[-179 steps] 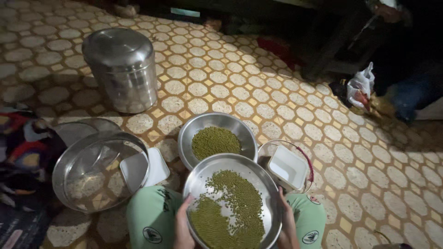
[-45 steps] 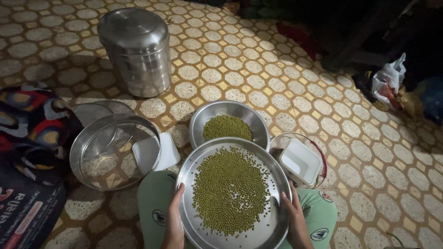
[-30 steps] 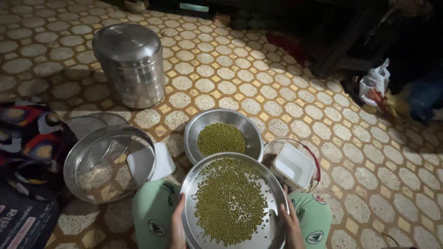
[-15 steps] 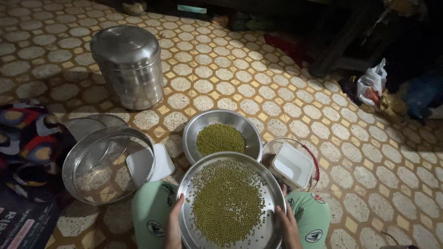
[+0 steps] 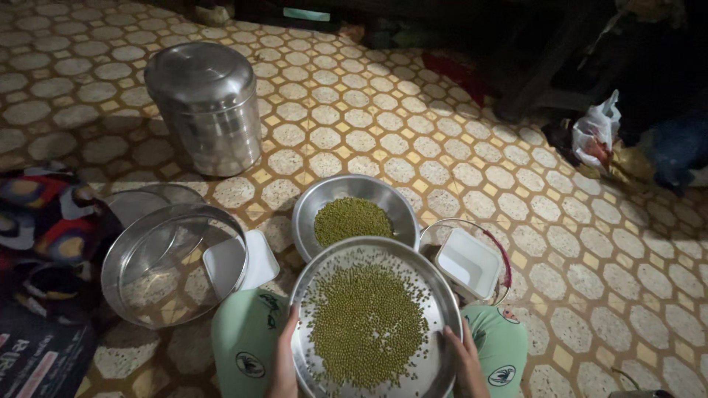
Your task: The person cleans green mung beans by sifting them across metal plates, pouring them between a bowl and a plate, and using a small plastic container to scoop them into a large metal basin.
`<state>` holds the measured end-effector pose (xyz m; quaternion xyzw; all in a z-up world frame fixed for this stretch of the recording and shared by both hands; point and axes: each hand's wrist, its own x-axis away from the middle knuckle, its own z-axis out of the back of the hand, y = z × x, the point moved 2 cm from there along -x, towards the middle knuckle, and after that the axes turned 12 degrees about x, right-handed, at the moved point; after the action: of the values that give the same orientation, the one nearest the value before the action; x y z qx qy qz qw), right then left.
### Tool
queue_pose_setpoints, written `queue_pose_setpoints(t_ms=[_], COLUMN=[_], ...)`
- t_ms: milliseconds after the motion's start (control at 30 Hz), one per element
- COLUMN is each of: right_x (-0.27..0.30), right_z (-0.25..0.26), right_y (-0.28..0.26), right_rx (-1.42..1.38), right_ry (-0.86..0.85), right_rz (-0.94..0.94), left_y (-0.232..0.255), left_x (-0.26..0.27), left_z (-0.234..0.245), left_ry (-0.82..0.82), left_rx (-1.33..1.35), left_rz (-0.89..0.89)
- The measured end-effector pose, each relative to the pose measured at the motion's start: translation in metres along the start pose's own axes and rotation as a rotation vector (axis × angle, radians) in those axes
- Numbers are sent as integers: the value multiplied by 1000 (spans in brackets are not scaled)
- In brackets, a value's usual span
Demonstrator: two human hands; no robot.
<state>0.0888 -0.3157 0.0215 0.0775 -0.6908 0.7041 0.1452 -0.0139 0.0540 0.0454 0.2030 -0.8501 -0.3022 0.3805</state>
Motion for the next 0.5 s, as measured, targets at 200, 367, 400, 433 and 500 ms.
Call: queue_pose_setpoints(t_ms=[200, 367, 400, 433, 500], right_x=[-14, -19, -17, -12, -7], right_z=[20, 20, 20, 18, 18], right_y=[28, 41, 37, 33, 26], right_rx=[14, 150, 105, 59, -16], right_ry=[24, -44, -43, -42, 41], right_rz=[23, 58, 1, -56, -84], left_y=[4, -14, -16, -17, -17], left_x=[20, 3, 1, -2, -4], left_z=[-2, 11, 13, 13, 13], left_ry=[-10, -100, -83, -67, -39], left_rx=[61, -14, -3, 9, -6], left_rz=[93, 222, 191, 160, 79])
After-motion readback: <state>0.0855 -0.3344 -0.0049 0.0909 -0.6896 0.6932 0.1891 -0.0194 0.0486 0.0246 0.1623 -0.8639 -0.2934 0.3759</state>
